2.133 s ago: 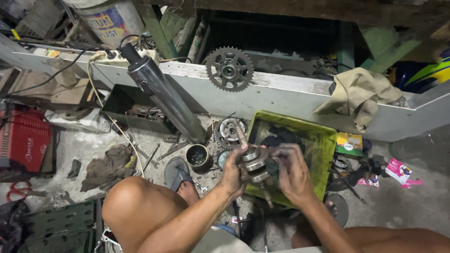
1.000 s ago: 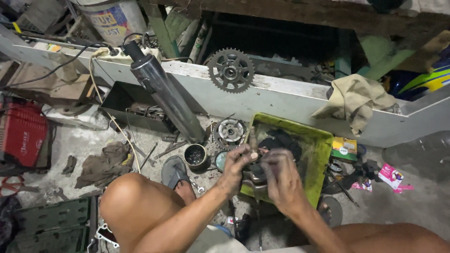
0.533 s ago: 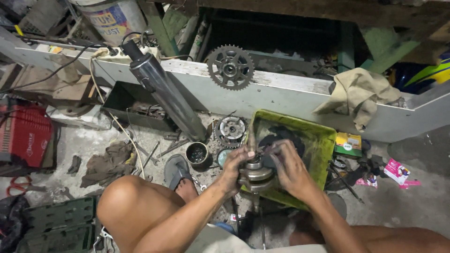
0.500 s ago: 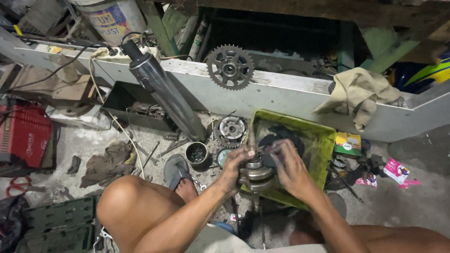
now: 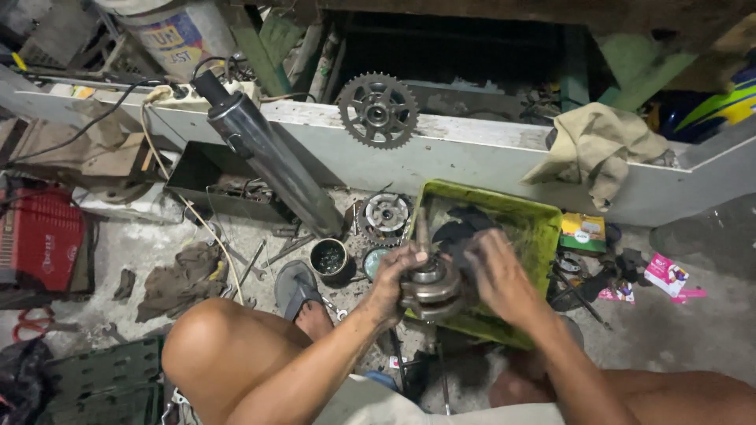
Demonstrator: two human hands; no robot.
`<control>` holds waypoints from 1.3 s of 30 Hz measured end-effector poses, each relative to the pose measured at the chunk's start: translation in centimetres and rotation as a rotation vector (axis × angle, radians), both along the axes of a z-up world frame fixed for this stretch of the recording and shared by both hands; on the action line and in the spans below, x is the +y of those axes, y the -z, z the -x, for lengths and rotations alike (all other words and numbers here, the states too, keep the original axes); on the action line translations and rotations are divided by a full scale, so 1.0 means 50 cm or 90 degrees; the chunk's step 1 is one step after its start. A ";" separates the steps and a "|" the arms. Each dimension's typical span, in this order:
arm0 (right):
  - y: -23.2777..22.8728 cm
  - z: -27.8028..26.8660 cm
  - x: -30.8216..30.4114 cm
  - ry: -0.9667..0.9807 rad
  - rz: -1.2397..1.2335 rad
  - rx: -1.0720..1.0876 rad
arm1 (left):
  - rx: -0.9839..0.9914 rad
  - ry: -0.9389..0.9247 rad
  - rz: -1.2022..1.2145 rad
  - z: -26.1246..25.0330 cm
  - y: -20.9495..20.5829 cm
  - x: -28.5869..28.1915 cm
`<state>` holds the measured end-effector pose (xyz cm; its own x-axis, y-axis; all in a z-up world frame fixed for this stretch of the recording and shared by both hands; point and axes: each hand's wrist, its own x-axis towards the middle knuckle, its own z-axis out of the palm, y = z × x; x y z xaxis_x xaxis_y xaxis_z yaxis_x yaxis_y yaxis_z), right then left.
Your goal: The person pours liquid from a plastic bottle onto a crankshaft held over a green tray, then wipes the crankshaft with a cloth. The person rotates the crankshaft to clean different areas and continues wiping until the end of the clip.
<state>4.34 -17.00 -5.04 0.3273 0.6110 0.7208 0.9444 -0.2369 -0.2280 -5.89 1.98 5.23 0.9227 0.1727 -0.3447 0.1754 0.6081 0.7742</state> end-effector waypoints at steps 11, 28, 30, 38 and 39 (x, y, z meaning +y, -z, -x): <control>-0.100 0.125 0.043 0.260 0.129 1.029 | -0.021 -0.062 0.333 -0.031 0.025 0.051; -0.125 0.154 0.071 0.077 0.037 0.915 | -0.193 0.056 0.418 -0.086 -0.004 0.024; -0.131 0.147 0.058 0.131 0.050 0.970 | -0.039 0.030 0.346 -0.090 -0.028 0.019; -0.079 0.114 0.025 0.274 0.126 0.958 | 0.220 0.047 0.020 -0.098 -0.081 0.021; -0.074 0.113 0.019 0.297 0.157 0.941 | 0.247 0.043 0.000 -0.096 -0.075 0.022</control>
<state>-1.34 -16.04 -1.33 0.8123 0.3080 -0.4953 -0.2361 -0.6029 -0.7621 -1.07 3.06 8.98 0.7337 0.1154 -0.6696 0.4946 0.5851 0.6427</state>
